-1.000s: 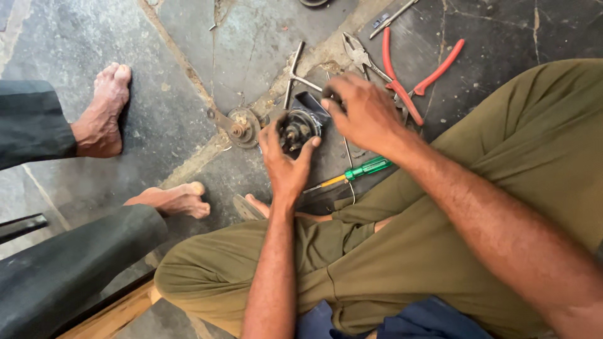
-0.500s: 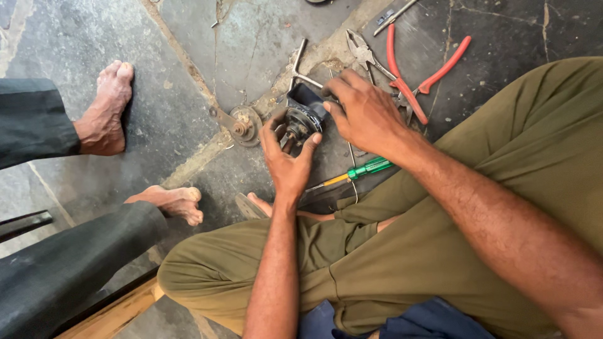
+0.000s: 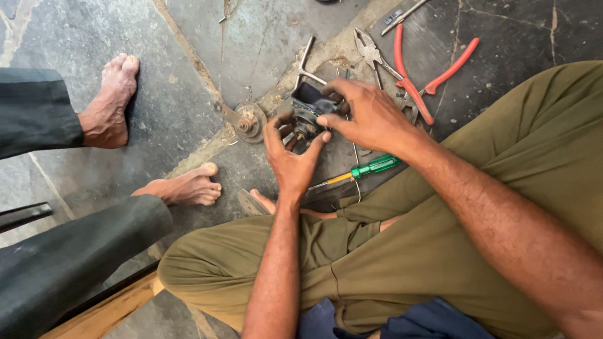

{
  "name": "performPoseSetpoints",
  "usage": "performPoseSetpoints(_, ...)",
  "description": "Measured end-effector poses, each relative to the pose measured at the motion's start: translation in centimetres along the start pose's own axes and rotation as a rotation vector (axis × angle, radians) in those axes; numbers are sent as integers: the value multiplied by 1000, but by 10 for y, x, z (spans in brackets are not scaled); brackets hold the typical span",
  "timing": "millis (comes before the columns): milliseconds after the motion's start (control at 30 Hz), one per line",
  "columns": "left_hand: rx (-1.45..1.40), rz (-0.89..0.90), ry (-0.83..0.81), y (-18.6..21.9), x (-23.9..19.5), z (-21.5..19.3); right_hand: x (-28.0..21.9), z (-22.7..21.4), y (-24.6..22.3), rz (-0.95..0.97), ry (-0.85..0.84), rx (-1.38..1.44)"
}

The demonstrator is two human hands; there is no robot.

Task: The person sits on the floor and uses pliers to repeatedly strike and adjust a small mechanical component. They rotate the part to access different areas and continue the process of shaping or loosening it with the tool.

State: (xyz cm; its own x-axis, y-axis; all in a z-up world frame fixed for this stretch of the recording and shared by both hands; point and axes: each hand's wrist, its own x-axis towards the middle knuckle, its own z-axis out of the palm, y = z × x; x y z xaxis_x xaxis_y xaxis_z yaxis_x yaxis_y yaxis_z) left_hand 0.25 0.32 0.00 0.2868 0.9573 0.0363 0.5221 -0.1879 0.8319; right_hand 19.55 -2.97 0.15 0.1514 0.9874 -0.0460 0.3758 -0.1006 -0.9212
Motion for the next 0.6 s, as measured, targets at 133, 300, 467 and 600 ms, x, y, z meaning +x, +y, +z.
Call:
performPoseSetpoints(133, 64, 22, -1, 0, -1, -1, -4, 4, 2, -76, 29, -112)
performPoseSetpoints(300, 165, 147, 37, 1, -1, 1, -8, 6, 0, -82, 44, -188)
performPoseSetpoints(467, 197, 183, 35, 1, -3, 1, -8, 5, -1, -279, 81, -245)
performPoseSetpoints(600, 206, 180, 28, 1, -4, 3, -8, 5, 0, -320, 70, -312)
